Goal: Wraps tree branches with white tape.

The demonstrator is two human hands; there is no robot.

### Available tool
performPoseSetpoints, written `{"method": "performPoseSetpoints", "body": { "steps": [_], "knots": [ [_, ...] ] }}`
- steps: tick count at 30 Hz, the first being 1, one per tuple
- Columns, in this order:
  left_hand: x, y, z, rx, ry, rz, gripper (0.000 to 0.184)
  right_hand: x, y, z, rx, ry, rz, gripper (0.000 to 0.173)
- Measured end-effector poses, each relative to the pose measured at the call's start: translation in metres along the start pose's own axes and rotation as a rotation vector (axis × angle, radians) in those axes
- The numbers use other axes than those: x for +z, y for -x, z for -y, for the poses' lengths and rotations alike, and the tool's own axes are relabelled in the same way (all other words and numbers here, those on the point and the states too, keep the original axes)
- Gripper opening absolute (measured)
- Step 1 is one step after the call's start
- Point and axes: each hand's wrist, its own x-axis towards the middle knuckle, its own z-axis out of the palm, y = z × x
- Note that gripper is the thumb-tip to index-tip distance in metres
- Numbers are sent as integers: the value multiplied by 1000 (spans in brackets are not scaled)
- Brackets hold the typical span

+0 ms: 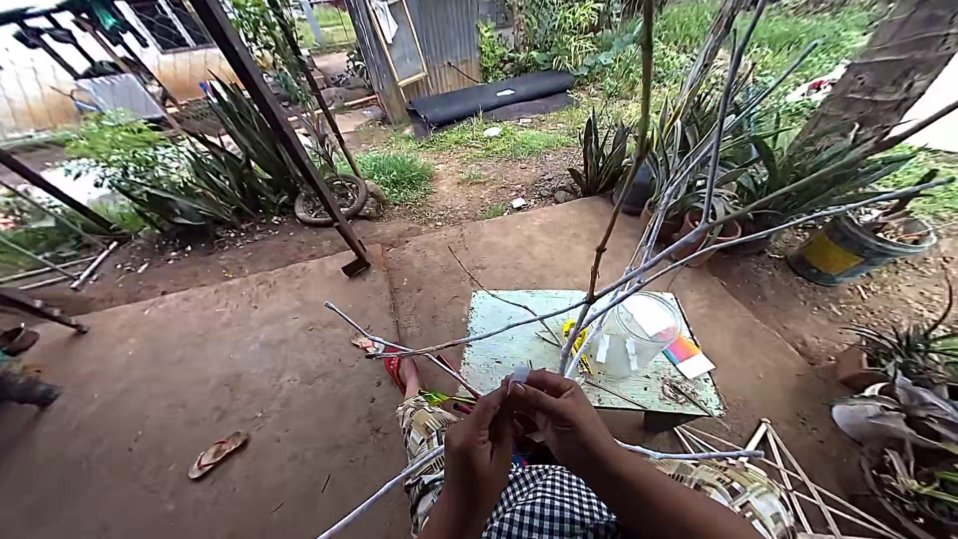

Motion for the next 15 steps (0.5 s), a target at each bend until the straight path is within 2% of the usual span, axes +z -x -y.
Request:
{"method": "performPoseSetpoints", "body": {
  "steps": [4,11,15],
  "knots": [
    [2,1,5,-21,11,20,23,-6,-5,0,-43,-22,16,8],
    [6,7,14,-49,19,40,24,-8,-9,2,36,-141,-8,10],
    [6,8,17,-50,56,56,26,-4,-11,4,25,-190,-56,12]
  ]
}}
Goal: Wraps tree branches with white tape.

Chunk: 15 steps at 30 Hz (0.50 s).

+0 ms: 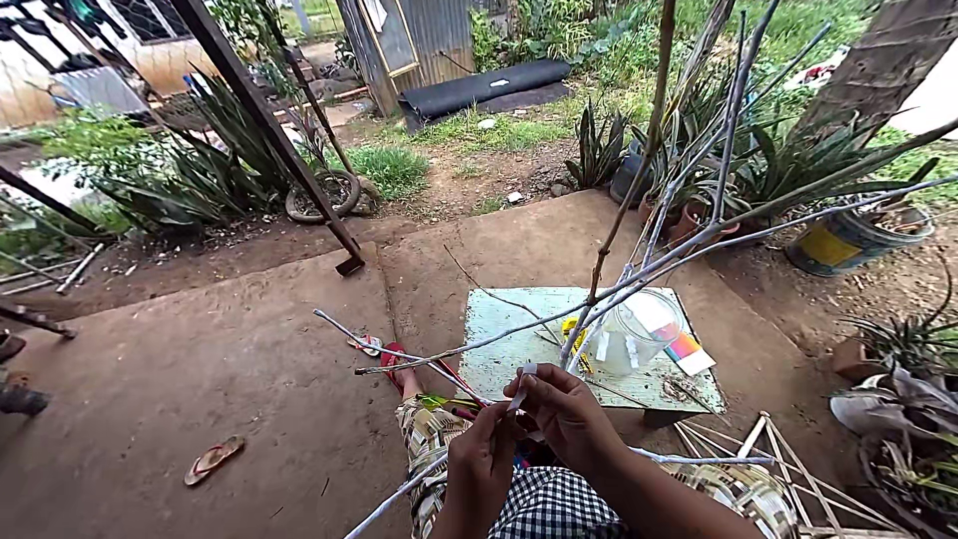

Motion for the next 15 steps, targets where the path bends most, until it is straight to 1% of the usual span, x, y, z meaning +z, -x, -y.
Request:
{"method": "performPoseSetpoints", "body": {
  "steps": [1,2,4,5,6,7,9,10,11,13,15],
  "knots": [
    [-2,1,1,-5,40,35,32,2,-1,0,-5,-4,-11,13],
    [-6,4,1,-27,95,107,42,2,-2,0,-11,-7,-14,14],
    [-17,13,2,-99,236,329,67,0,-4,3,-16,-15,-22,16],
    [-24,19,1,-139,294,435,74,0,-6,6,-15,-21,-26,17],
    [-31,26,3,-180,343,536,75,-1,-7,10,-9,-39,-36,18],
    [-38,36,9,-217,373,621,72,0,-7,14,-2,-56,-42,18],
    [-54,61,29,-335,405,730,57,-1,-7,18,23,-68,-9,18],
    [-65,73,43,-427,408,765,51,0,-7,18,41,-62,19,17],
    [-77,82,57,-556,398,771,47,3,-7,16,67,-56,41,17],
    [-103,87,79,-811,299,675,36,13,-7,11,146,-55,44,14],
    [-130,75,92,-994,109,530,31,26,-10,8,210,-45,21,11]
  ]
}}
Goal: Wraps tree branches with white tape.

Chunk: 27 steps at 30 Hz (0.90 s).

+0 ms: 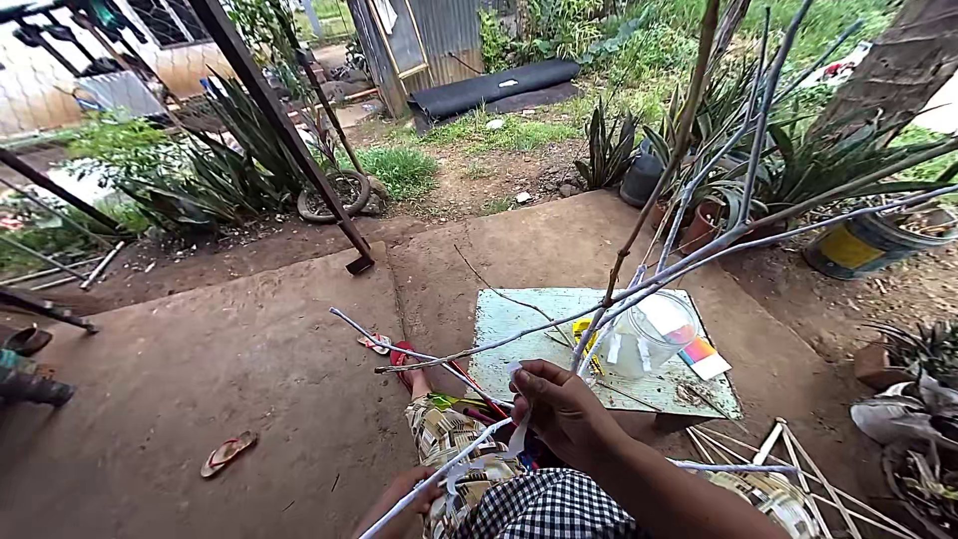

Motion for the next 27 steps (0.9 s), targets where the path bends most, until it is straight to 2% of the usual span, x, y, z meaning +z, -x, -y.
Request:
{"method": "performPoseSetpoints", "body": {
  "steps": [2,4,6,8,10,13,17,20,22,25,27],
  "knots": [
    [-31,-2,-15,-35,-86,-175,28,12,-6,1,-14,18,0,8],
    [-52,-3,-38,29,-135,-323,30,20,-12,7,-64,39,29,8],
    [-60,-10,-60,239,-157,-480,31,27,-16,12,-87,31,29,10],
    [-58,-23,-80,524,-61,-558,28,33,-19,16,-62,29,9,9],
    [-52,-39,-96,747,57,-515,22,35,-22,18,-50,73,-8,7],
    [-49,-67,-111,916,112,-465,18,35,-36,27,-143,273,-8,6],
    [-45,-95,-136,1030,182,-491,12,41,-56,44,-214,520,-7,12],
    [-49,-115,-155,1091,253,-353,15,54,-73,57,-179,782,3,14],
    [-48,-127,-171,1149,300,-247,26,60,-86,65,-200,912,14,16],
    [-46,-132,-195,1221,315,-114,38,70,-97,74,-184,943,32,18],
    [-45,-130,-203,1233,308,-87,35,71,-97,71,-173,917,44,17]
  ]
}}
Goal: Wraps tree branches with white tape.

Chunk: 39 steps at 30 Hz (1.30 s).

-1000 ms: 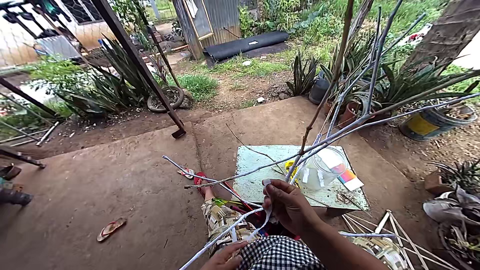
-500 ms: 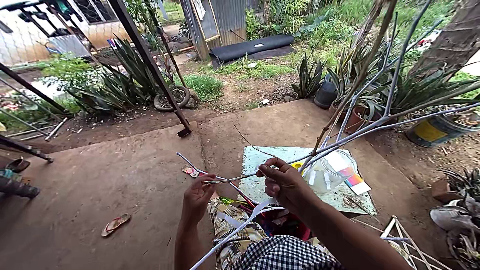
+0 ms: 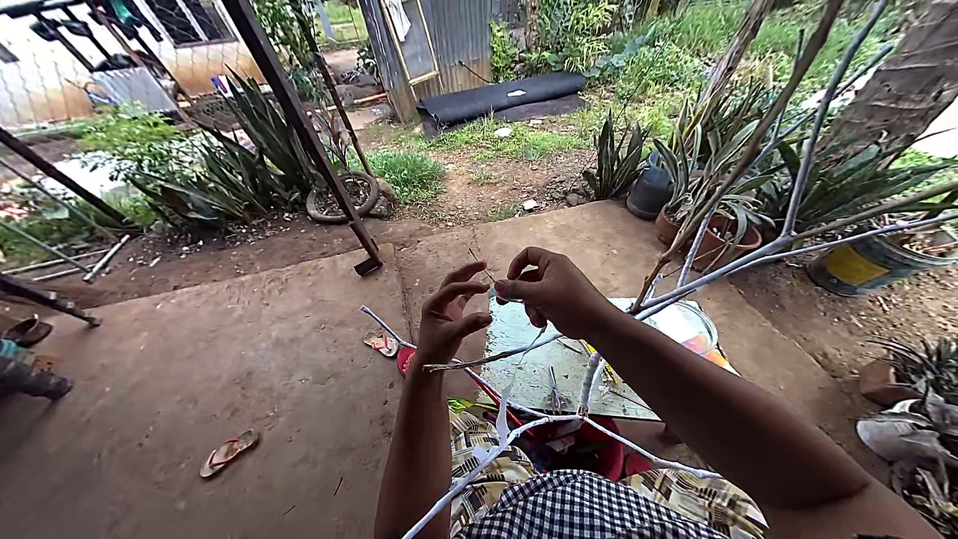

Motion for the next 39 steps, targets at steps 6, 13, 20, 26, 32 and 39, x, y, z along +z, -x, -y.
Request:
{"method": "performPoseSetpoints", "body": {
  "steps": [6,13,20,26,32,39],
  "knots": [
    [6,2,0,-5,-66,-49,20,6,4,-9,46,-88,25,14],
    [8,10,3,34,-54,-82,8,1,25,-10,89,-155,97,13],
    [20,42,21,1,-86,-120,10,-14,60,-29,74,-280,118,15],
    [36,63,31,-1,-11,-144,14,-7,82,-36,13,-430,74,14],
    [39,71,31,-31,27,-184,13,-7,70,-31,70,-545,91,17],
    [54,85,23,-47,120,-289,11,-8,69,-28,59,-580,117,17]
  ]
}}
